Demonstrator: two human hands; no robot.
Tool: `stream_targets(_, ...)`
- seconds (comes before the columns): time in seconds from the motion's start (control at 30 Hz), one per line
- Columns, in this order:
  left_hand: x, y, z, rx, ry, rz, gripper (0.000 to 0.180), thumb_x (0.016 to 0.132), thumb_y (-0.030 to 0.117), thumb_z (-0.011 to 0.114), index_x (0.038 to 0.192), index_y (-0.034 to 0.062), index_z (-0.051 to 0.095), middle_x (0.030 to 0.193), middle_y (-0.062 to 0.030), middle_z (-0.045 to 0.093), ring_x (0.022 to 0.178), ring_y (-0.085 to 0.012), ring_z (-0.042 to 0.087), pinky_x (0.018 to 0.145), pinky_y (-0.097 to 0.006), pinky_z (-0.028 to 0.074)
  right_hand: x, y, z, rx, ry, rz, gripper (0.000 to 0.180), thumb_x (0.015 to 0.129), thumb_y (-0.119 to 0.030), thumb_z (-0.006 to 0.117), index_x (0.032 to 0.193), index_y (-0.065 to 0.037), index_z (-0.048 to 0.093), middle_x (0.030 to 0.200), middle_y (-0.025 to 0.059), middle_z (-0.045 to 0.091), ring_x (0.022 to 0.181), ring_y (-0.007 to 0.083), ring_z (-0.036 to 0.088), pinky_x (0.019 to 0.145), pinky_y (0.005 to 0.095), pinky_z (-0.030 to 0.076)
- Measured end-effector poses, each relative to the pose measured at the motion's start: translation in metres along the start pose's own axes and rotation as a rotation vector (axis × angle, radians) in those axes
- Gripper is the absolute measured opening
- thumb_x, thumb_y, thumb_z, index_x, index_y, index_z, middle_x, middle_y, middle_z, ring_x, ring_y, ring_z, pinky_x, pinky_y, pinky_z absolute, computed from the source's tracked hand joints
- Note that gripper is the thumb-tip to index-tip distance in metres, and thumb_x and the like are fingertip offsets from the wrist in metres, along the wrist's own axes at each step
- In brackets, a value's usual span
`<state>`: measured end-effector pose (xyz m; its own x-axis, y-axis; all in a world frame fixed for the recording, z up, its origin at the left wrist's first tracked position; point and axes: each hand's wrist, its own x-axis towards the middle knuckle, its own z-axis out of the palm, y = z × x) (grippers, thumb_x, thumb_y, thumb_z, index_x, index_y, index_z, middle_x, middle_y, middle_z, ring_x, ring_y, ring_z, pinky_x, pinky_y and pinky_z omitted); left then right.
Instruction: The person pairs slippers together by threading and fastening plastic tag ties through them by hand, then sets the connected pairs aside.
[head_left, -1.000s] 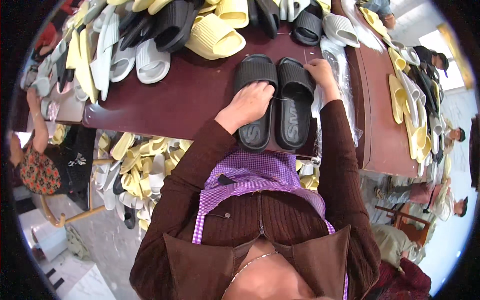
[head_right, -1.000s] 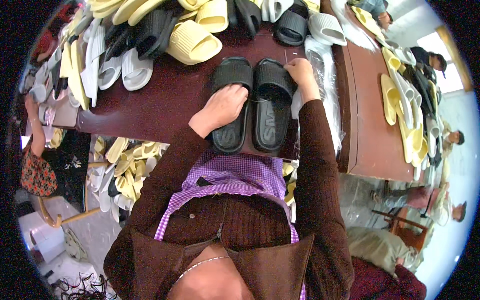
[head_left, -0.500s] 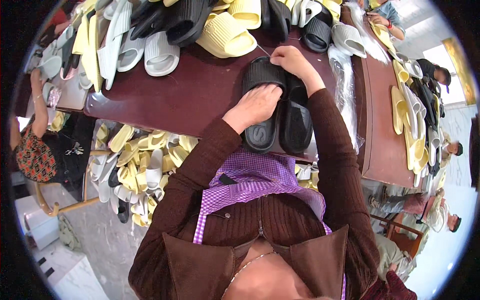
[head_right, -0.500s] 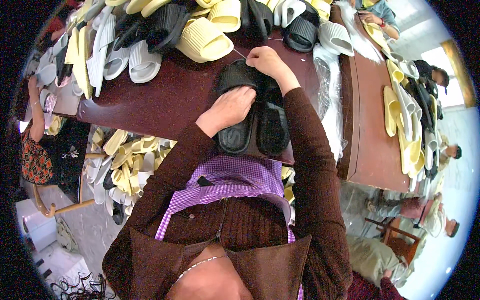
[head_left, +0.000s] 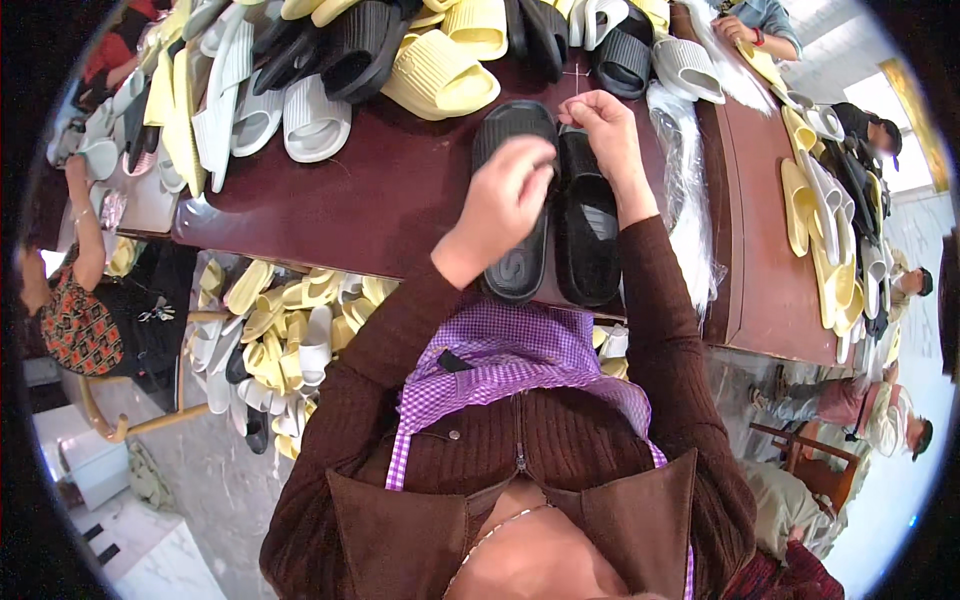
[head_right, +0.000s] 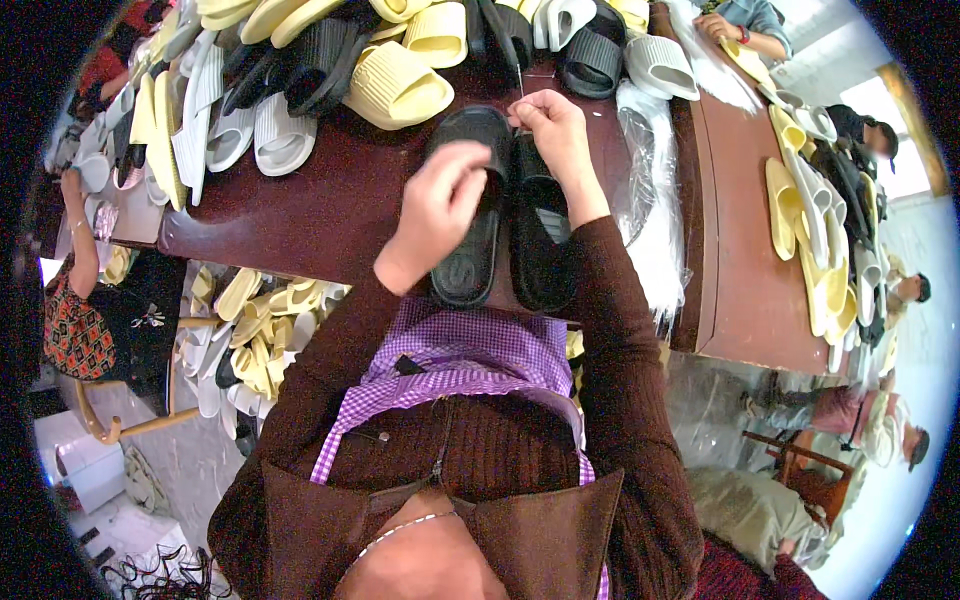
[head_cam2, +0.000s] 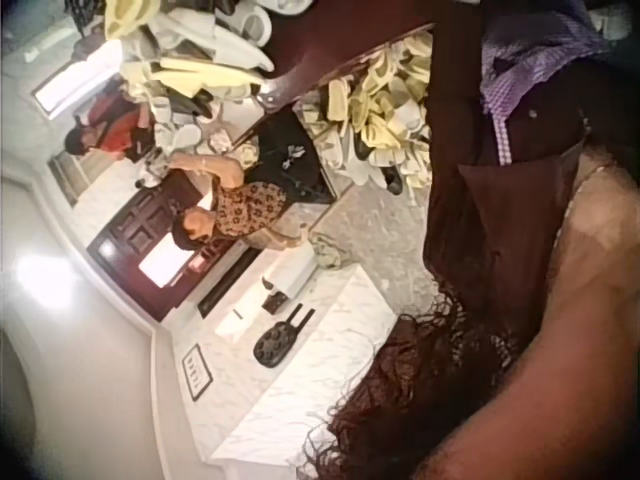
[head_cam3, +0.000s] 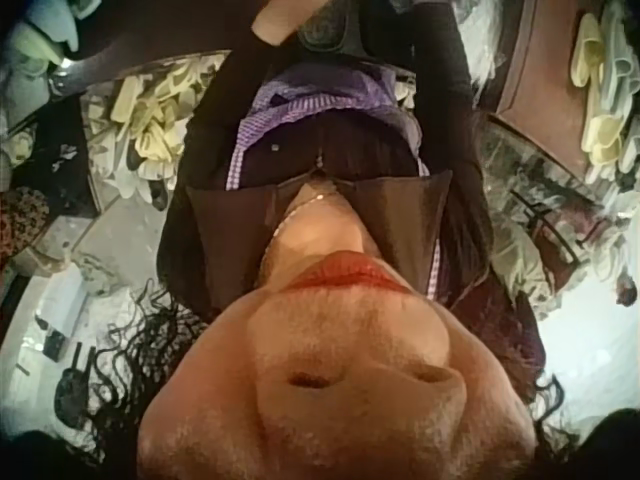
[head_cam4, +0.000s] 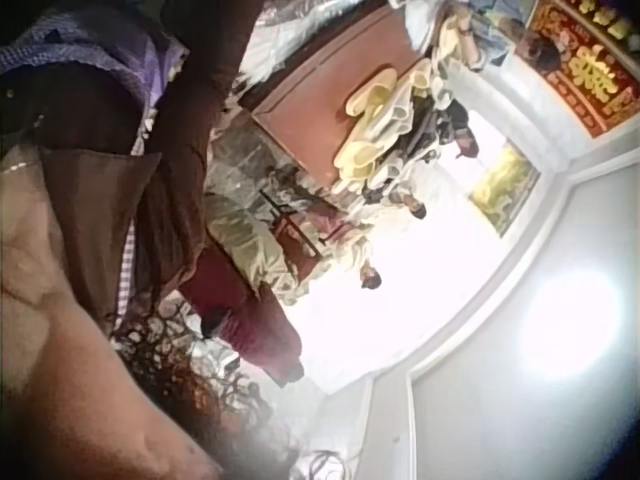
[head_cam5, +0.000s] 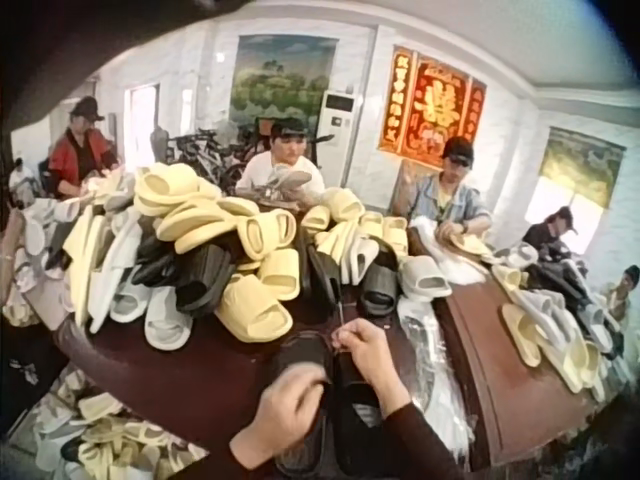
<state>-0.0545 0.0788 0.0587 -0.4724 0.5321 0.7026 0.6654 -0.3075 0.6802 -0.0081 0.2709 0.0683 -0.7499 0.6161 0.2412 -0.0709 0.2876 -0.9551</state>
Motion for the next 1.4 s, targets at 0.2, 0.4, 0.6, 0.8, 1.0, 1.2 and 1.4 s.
stream_targets(0.2, 0.054, -0.042, 0.022, 0.066, -0.008, -0.145, 0.021, 0.082, 0.008, 0.060, 0.100, -0.0021, 0.060, 0.097, -0.0206, 0.064, 0.090, -0.0357, 0.063, 0.075, -0.040, 0.051, -0.021, -0.014, 0.006, 0.114, 0.023, -0.154, 0.007, 0.089, -0.001, 0.058, 0.091, 0.002, 0.064, 0.083, 0.0048, 0.067, 0.076, 0.0107, 0.061, 0.072, 0.0240, 0.049)
stream_targets(0.4, 0.062, -0.054, 0.039, 0.133, -0.224, -0.293, 0.021, 0.085, 0.009, 0.062, 0.102, -0.0031, 0.062, 0.084, -0.0080, 0.066, 0.070, -0.0133, 0.061, 0.063, -0.028, 0.049, -0.026, -0.004, -0.005, 0.109, 0.049, -0.190, 0.009, 0.089, 0.000, 0.057, 0.094, 0.002, 0.064, 0.087, 0.0049, 0.067, 0.079, 0.0105, 0.061, 0.075, 0.0246, 0.049)
stream_targets(0.6, 0.050, -0.067, 0.041, 0.053, -0.114, -0.385, 0.014, 0.081, 0.010, 0.064, 0.087, -0.0027, 0.064, 0.076, -0.0160, 0.066, 0.070, -0.0257, 0.065, 0.065, -0.034, 0.050, -0.030, 0.006, -0.014, 0.220, 0.112, -0.100, 0.010, 0.089, 0.000, 0.057, 0.096, 0.002, 0.064, 0.087, 0.0040, 0.066, 0.077, 0.0098, 0.060, 0.073, 0.0235, 0.049)
stream_targets(0.8, 0.054, -0.059, 0.041, -0.396, -0.072, -0.524, 0.011, 0.084, 0.010, 0.064, 0.085, -0.0007, 0.064, 0.072, -0.0007, 0.060, 0.063, -0.0074, 0.053, 0.056, -0.023, 0.044, -0.032, 0.004, -0.024, 0.333, 0.086, -0.101, 0.010, 0.089, -0.001, 0.058, 0.096, 0.001, 0.064, 0.079, 0.0018, 0.064, 0.071, 0.0083, 0.058, 0.068, 0.0219, 0.048)
stream_targets(1.0, 0.058, -0.045, 0.041, -0.476, -0.084, -0.619, 0.008, 0.085, 0.010, 0.063, 0.087, 0.0022, 0.064, 0.072, 0.0015, 0.059, 0.062, -0.0036, 0.051, 0.053, -0.018, 0.040, -0.040, 0.005, -0.017, -0.095, 0.089, -0.211, 0.006, 0.086, -0.004, 0.062, 0.090, 0.000, 0.064, 0.067, -0.0011, 0.060, 0.060, 0.0056, 0.054, 0.057, 0.0218, 0.043)
stream_targets(1.2, 0.055, -0.045, 0.045, -0.508, -0.030, -0.645, 0.008, 0.085, 0.009, 0.063, 0.087, 0.0022, 0.064, 0.073, 0.0012, 0.060, 0.060, -0.0034, 0.051, 0.053, -0.017, 0.042, -0.043, 0.000, -0.015, -0.361, 0.157, -0.282, 0.005, 0.081, -0.006, 0.065, 0.081, -0.001, 0.064, 0.059, 0.0014, 0.059, 0.054, 0.0057, 0.053, 0.051, 0.0237, 0.041)
stream_targets(1.4, 0.053, -0.049, 0.046, -0.461, -0.045, -0.606, 0.009, 0.086, 0.011, 0.064, 0.092, 0.0037, 0.064, 0.075, 0.0016, 0.062, 0.057, -0.0016, 0.051, 0.048, -0.015, 0.039, -0.043, -0.007, -0.014, -0.343, 0.143, -0.248, 0.006, 0.078, -0.007, 0.065, 0.078, -0.001, 0.064, 0.057, 0.0055, 0.059, 0.052, 0.0087, 0.055, 0.051, 0.0249, 0.042)
